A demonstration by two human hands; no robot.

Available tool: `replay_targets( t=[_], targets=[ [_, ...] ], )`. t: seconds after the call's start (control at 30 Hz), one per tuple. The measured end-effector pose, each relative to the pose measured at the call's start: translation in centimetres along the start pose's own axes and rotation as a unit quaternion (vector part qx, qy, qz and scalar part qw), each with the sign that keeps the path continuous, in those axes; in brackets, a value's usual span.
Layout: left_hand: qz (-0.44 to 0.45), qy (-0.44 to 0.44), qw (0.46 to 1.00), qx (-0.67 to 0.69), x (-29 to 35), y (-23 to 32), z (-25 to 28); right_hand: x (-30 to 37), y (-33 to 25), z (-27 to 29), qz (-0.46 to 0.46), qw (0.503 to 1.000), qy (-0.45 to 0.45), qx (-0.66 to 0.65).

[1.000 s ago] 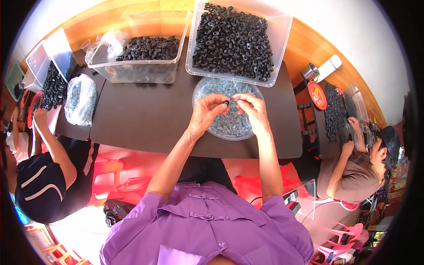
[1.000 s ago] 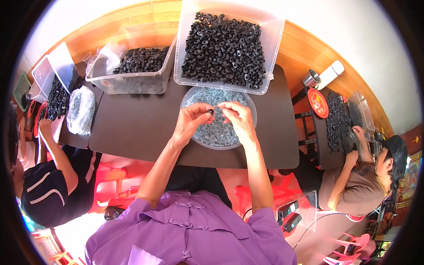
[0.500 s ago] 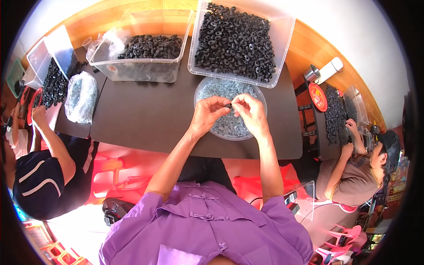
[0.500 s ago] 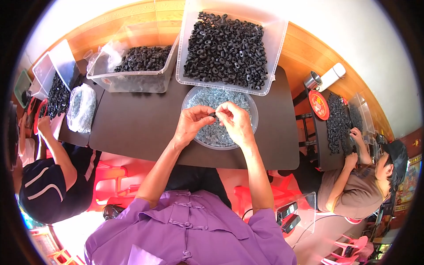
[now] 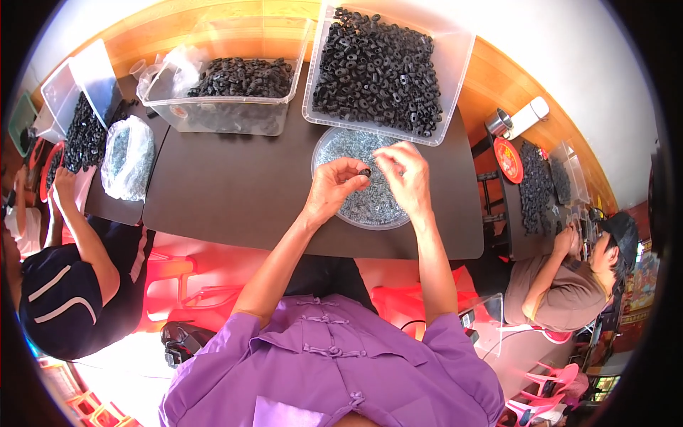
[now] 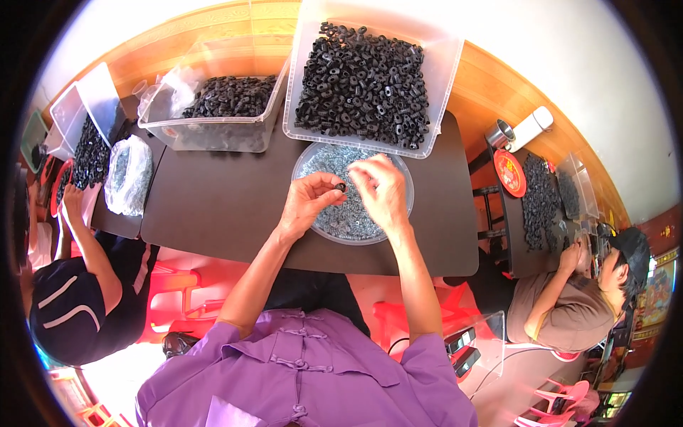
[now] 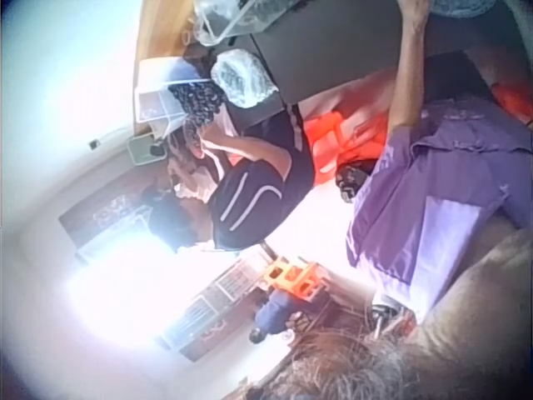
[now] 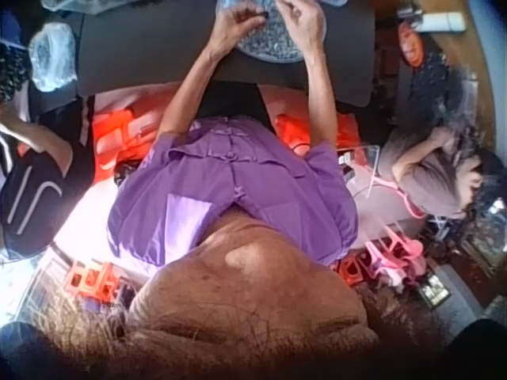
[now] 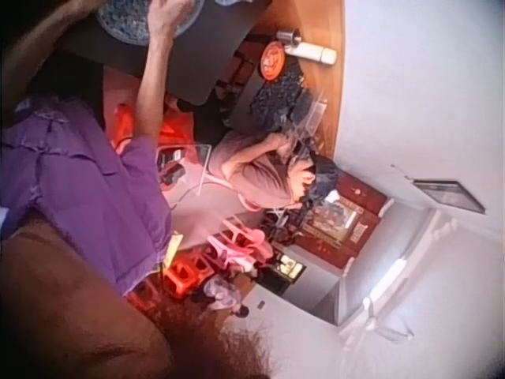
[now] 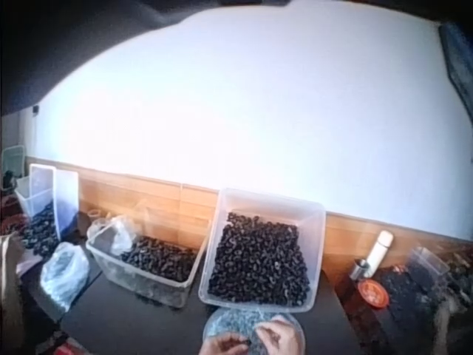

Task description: The person assembles small black plastic components by hand, attaching silver rings to them.

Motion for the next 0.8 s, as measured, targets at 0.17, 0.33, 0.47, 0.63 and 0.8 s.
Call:
replay_targets(
  t=[0.17, 0.33, 0.47, 0.63, 0.8],
  targets=[
    [0.009, -0.001, 1.0, -0.027, 0.0, -0.1, -0.4, -3.5, 6.6, 2.8, -0.023, 0.967, 0.116, 0.225],
    [0.003, -0.001, 0.999, -0.052, -0.1, -0.2, -0.4, -6.8, 8.0, 1.3, -0.015, 0.934, 0.11, 0.341],
    [0.002, -0.003, 0.998, -0.059, -0.1, -0.1, -0.3, -8.1, 8.8, -0.6, -0.045, 0.903, 0.073, 0.422],
    [0.004, -0.006, 0.999, -0.045, -0.1, -0.2, -0.3, -8.3, 9.3, -1.0, -0.082, 0.888, 0.049, 0.449],
    [0.004, 0.003, 0.999, -0.04, -0.1, 0.0, -0.2, -8.3, 8.9, -1.3, -0.083, 0.893, 0.018, 0.442]
  ],
)
Point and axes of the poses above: each hand's wrist, its own x-axis away from the middle knuckle, its own z-axis out of the back of the hand, y = z × x, the point moved 8 cm from there along -x, towards the middle knuckle, and after that the axes turned 3 degrees about x, right-handed, at the moved point
